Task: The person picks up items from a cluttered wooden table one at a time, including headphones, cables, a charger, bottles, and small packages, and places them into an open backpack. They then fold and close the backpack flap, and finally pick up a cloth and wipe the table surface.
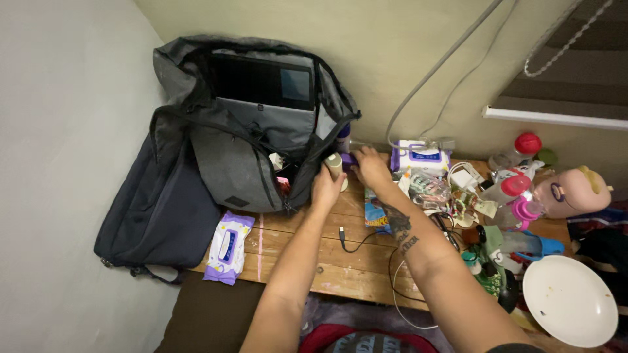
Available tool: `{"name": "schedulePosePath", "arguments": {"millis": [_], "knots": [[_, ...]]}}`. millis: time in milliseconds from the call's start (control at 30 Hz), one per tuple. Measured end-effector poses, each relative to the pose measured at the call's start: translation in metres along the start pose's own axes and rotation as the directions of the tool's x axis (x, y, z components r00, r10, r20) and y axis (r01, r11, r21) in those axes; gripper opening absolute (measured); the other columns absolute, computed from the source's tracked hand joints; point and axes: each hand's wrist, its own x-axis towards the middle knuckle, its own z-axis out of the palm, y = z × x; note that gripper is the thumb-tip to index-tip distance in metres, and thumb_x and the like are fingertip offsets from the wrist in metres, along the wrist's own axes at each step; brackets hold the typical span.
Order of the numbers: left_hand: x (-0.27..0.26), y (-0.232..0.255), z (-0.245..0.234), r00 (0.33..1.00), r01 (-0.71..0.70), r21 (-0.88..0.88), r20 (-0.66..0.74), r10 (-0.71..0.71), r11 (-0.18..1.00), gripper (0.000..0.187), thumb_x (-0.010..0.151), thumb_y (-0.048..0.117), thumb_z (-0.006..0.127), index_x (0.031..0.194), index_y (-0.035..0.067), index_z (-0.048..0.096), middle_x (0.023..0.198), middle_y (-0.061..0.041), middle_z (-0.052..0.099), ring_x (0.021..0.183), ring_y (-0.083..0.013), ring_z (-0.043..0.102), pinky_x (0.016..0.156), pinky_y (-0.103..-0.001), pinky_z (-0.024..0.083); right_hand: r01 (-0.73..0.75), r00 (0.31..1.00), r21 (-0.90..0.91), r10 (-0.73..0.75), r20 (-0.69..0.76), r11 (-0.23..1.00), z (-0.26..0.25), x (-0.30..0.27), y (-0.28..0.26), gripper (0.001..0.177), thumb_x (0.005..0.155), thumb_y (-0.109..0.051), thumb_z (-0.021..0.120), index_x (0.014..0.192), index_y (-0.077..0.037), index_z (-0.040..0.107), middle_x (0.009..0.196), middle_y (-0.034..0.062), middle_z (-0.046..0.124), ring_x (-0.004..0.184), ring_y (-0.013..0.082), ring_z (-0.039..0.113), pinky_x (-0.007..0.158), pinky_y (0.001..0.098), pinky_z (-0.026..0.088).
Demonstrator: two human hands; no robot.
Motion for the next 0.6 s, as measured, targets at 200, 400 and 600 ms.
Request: {"name": "schedulePosePath", "arguments": {"millis": [200,400,600], "knots": [[-0.026,0.011,-0.005,0.996,-0.037,-0.127,-0.086,0.026,0.991,0.079,0.081,0.032,0.083,0.144,0.002,0.046,0.125,-0.027,0.067,0.115,-0.0441,0.065,0.095,-0.048,0.052,-0.034,0.999,0.043,0.034,0.004,0.999,0.002,0.003,0.001,0.041,0.087,-0.007,0.065,0.128,-0.01,0.068,0.115,0.0172,0.067,0.108,0.0402,0.062,0.094,0.0491,0.05],[-0.067,0.016,0.005,0.96,-0.049,-0.086,-0.279,0.023,0.995,0.069,0.082,0.027,0.084,0.136,0.001,0.05,0.125,-0.025,0.06,0.115,-0.0429,0.059,0.095,-0.047,0.048,0.004,0.997,0.116,-0.013,0.076,0.993,-0.012,-0.006,0.0,0.056,0.082,-0.001,0.059,0.136,-0.016,0.065,0.133,0.0128,0.068,0.119,0.0366,0.064,0.102,0.0455,0.052],[-0.091,0.022,0.026,0.979,0.152,-0.244,-0.1,-0.18,0.958,0.035,0.091,0.028,0.076,0.113,0.006,0.06,0.094,-0.01,0.068,0.083,-0.0227,0.066,0.078,-0.038,0.055,-0.031,0.992,0.106,0.044,-0.118,0.994,-0.031,-0.027,0.006,0.052,0.08,-0.01,0.071,0.131,-0.006,0.065,0.133,0.0249,0.061,0.113,0.0454,0.059,0.095,0.05,0.047]]}}
